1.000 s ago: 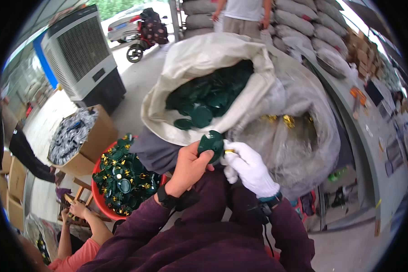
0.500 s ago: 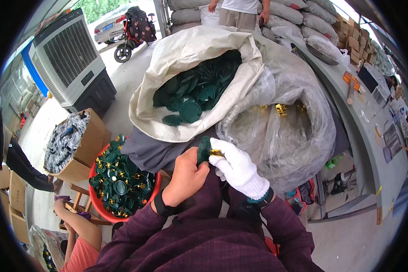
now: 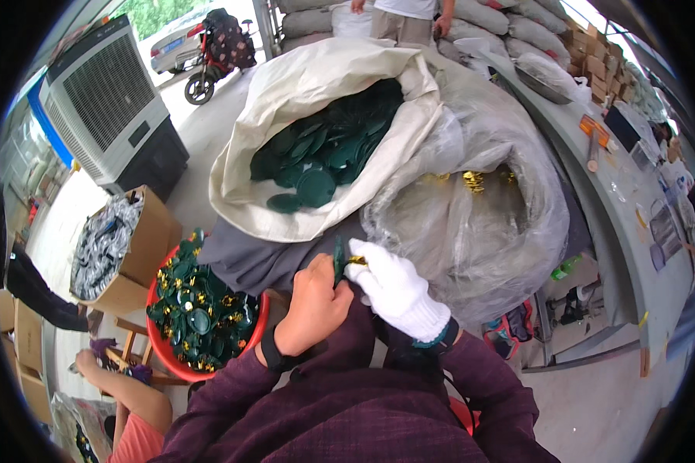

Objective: Assembling small green plastic components with gold-colored decorative pieces.

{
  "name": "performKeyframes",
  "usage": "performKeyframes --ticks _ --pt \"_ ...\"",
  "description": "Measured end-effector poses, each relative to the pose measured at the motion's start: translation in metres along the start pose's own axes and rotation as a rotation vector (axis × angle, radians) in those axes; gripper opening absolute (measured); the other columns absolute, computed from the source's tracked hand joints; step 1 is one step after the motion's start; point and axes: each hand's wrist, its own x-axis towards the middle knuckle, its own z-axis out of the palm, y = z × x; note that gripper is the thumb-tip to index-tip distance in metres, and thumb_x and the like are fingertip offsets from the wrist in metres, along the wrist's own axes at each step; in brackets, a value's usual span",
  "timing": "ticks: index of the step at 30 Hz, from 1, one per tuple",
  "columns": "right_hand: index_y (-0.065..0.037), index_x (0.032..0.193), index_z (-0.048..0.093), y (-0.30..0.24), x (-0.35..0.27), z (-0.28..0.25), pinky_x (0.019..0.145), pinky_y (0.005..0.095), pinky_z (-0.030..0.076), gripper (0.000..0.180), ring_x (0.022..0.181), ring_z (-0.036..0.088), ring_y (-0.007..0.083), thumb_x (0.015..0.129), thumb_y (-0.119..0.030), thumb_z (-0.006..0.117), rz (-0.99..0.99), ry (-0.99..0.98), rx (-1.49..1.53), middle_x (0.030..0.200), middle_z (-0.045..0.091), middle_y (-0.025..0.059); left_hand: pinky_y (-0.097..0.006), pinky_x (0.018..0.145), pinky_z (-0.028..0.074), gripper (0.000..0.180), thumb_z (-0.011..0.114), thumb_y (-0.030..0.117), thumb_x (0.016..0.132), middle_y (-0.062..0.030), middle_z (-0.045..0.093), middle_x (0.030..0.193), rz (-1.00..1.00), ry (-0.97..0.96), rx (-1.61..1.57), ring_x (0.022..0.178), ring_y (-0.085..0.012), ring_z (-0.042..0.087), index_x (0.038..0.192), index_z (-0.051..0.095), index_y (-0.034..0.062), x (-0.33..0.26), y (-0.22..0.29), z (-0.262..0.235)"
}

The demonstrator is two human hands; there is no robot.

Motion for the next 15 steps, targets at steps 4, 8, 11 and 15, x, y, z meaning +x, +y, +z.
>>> performKeyframes --ticks 4,8,11,15 --pt "0.001 0.125 0.052 0.008 -0.003 -0.003 0.066 0.0423 0.052 0.038 0.072 0.065 0.0343 0.093 -0.018 0.059 -0.143 -0.046 -0.078 0.096 0.065 0.0206 -0.054 0.061 0.044 0.01 0.057 0.001 0.073 -0.0279 0.056 0.071 -0.135 -0.022 -0.134 0.07 -0.0494 0.056 0.078 0.05 -0.0053 -0.002 -0.008 0.006" --pt "-0.004 0.128 0.05 0.02 -0.009 -0.005 0.068 0.045 0.052 0.044 0.081 0.064 0.0397 0.092 -0.027 0.059 -0.233 -0.117 -0.279 0.095 0.063 0.0221 -0.024 0.048 0.046 0.019 0.053 0.001 0.084 -0.0071 0.065 0.07 -0.577 -0.258 -0.657 0.056 -0.0124 0.063 0.1 0.061 -0.0048 -0.011 -0.002 -0.004" --pt "-0.005 0.128 0.051 0.028 -0.013 -0.006 0.068 0.0401 0.053 0.043 0.079 0.067 0.0334 0.092 -0.025 0.061 -0.298 -0.091 -0.281 0.101 0.065 0.0202 -0.024 0.047 0.045 0.019 0.053 0.001 0.084 -0.0072 0.065 0.073 -0.678 -0.313 -0.749 0.056 -0.0128 0.063 0.1 0.061 -0.0062 -0.01 0.005 -0.008" --pt "-0.005 0.13 0.055 0.005 -0.02 -0.015 0.053 0.0226 0.046 0.037 0.059 0.054 0.0041 0.094 -0.01 0.06 0.229 -0.177 0.417 0.077 0.061 0.001 -0.029 0.05 0.048 0.018 0.053 0.002 0.083 -0.0108 0.065 0.076 -0.622 -0.264 -0.706 0.057 -0.0163 0.063 0.098 0.06 -0.0058 -0.003 0.011 -0.005"
